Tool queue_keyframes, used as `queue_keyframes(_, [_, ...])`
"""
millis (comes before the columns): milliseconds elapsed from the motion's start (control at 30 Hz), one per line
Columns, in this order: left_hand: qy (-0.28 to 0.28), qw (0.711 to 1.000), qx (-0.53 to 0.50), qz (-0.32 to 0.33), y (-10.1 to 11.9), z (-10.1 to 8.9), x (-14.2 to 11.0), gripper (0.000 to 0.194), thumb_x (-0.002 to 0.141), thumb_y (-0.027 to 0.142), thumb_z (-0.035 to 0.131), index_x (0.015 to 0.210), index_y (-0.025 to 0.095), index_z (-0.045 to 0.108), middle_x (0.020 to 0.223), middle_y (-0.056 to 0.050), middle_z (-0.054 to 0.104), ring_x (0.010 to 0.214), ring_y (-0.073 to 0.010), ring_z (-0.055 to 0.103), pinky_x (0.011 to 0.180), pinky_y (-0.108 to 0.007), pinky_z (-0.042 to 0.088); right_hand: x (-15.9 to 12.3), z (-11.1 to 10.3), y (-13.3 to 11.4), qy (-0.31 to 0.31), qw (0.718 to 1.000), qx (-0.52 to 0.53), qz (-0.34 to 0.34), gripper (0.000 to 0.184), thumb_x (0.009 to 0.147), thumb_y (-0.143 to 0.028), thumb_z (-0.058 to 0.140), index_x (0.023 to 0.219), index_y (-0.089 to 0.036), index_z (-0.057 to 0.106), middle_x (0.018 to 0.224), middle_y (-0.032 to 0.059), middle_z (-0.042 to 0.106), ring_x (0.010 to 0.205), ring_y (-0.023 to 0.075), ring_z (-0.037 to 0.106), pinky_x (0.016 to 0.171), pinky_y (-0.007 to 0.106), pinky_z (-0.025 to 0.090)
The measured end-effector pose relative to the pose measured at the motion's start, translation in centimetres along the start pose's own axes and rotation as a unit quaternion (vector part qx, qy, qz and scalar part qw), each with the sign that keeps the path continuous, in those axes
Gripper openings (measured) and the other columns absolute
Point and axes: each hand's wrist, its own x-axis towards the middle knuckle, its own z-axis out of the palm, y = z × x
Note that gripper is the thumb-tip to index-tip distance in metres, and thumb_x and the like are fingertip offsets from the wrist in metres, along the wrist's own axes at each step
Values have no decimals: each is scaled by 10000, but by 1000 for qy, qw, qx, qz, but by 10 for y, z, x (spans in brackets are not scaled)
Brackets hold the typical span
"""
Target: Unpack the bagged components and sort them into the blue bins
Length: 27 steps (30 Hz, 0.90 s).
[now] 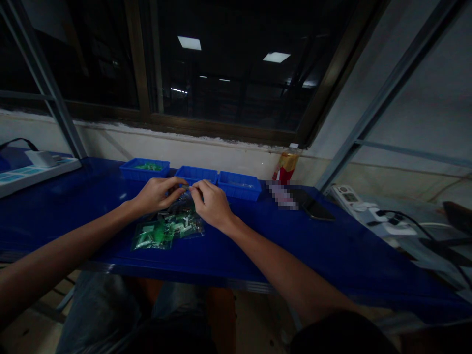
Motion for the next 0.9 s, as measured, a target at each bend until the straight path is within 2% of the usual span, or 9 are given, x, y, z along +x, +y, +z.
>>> queue_keyframes(167, [-2,1000,12,0,0,0,0,228,893,307,398,990,165,547,714,-17,639,546,-97,554,526,-221,402,-1,0,0,-2,1000,11,6,169,867,-276,415,797,-184,537,740,26,574,694,139,535,641,278,412])
queue_keyframes(267, [-2,1000,12,-5,-1,0,-1,234,897,304,389,993,158,544,752,-29,648,600,-109,582,548,-225,414,-2,1,0,2,1000,12,4,134,831,-293,476,887,-184,531,735,21,561,700,147,536,646,285,421])
queue_keyframes(367, [-5,1000,13,0,-2,0,-1,254,906,312,363,963,155,554,743,-29,642,626,-115,590,562,-230,421,-3,1,1,7,1000,11,2,181,801,-279,514,956,-186,511,743,18,550,706,150,535,657,290,427])
queue_keyframes(633, [-19,1000,6,-2,0,-3,0,300,906,312,333,863,147,580,698,-29,619,643,-125,585,578,-234,423,-2,0,-2,3,1000,12,-12,97,835,-252,471,885,-190,524,762,30,546,721,150,528,662,287,430])
queue_keyframes(767, [-7,1000,-15,-10,1,-5,0,277,900,309,341,989,149,549,819,-46,638,680,-126,595,603,-239,440,-1,0,-1,4,1000,14,-6,111,846,-258,458,883,-184,531,777,37,561,721,150,535,661,288,429])
queue_keyframes(900, [4,999,-39,-14,2,-4,0,302,861,316,423,1109,155,485,822,-32,622,564,-91,552,542,-223,433,-1,1,1,6,1000,8,-2,141,863,-281,439,865,-179,536,768,39,564,714,149,536,649,286,424])
